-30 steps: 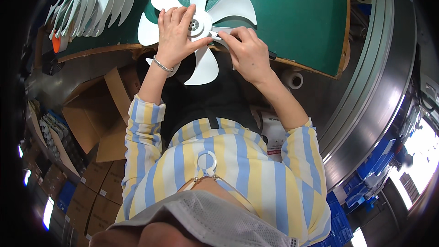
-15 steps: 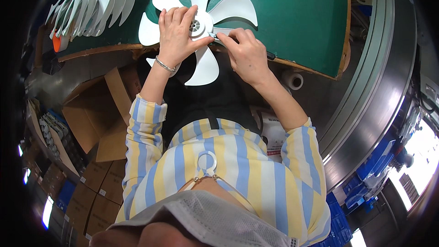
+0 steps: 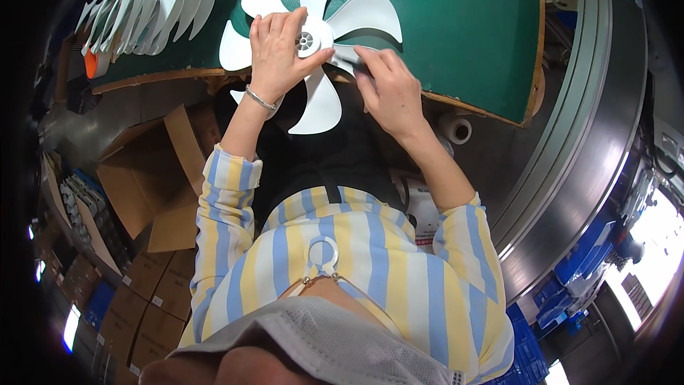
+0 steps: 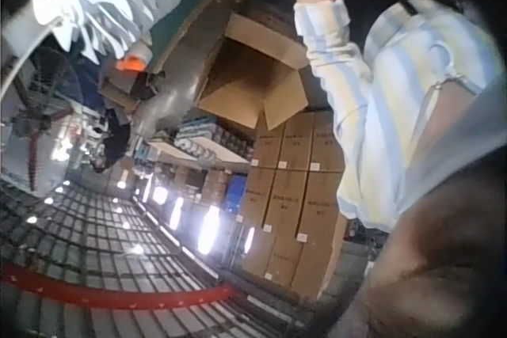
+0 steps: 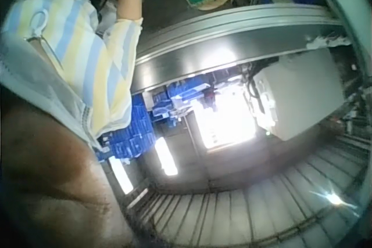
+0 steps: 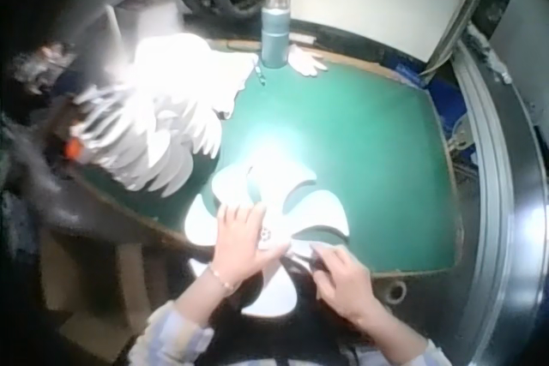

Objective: Assembling plastic fan blades onto a central hub at a factory assembly station.

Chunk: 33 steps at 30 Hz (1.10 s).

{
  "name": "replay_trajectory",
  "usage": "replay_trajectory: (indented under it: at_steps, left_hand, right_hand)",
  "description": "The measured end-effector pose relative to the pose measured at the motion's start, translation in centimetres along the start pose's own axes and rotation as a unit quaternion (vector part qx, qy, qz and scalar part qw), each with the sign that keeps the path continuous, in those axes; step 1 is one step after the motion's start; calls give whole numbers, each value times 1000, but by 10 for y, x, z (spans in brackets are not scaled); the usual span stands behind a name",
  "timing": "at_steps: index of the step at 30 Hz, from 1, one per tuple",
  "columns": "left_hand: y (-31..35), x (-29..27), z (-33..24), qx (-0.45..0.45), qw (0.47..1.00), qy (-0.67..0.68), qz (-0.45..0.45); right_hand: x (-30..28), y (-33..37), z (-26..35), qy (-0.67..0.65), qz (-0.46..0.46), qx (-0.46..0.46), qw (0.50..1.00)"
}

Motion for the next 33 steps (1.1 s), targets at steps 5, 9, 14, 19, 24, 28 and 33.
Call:
replay_trajectory:
  at_steps: [5, 9, 14, 19, 24, 28, 33]
  left_hand:
    - [-11, -7, 5, -58, 994, 10, -88]
    - [-27, -2, 13, -97, 987, 25, -122]
    - [-7, -65, 18, -68, 958, 161, -228]
    - [57, -112, 72, -99, 939, 116, -307]
    - [106, -58, 98, -108, 958, 136, -230]
    - [132, -10, 90, -111, 964, 182, -161]
    - [157, 36, 105, -122, 965, 194, -126]
  right_hand:
    - [49, 37, -9, -218, 115, 131, 960]
    - [91, 55, 0, -405, 120, 230, 877]
    - [-2, 37, -24, -101, 3, 178, 979]
    - [-135, 14, 50, 223, -109, -90, 965]
    - [-145, -4, 37, 351, -51, -104, 929]
    - [-186, -46, 16, 151, -165, -88, 971]
    - [-205, -156, 55, -336, -169, -7, 927]
Point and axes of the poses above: each hand's wrist, its own y-axis away from the middle knuckle, its own x-axis out of the palm, z = x × y, the point moved 10 cm from there along -y, towards the middle knuckle, and after that the axes turned 13 degrees about -x, right-handed, at the moved point
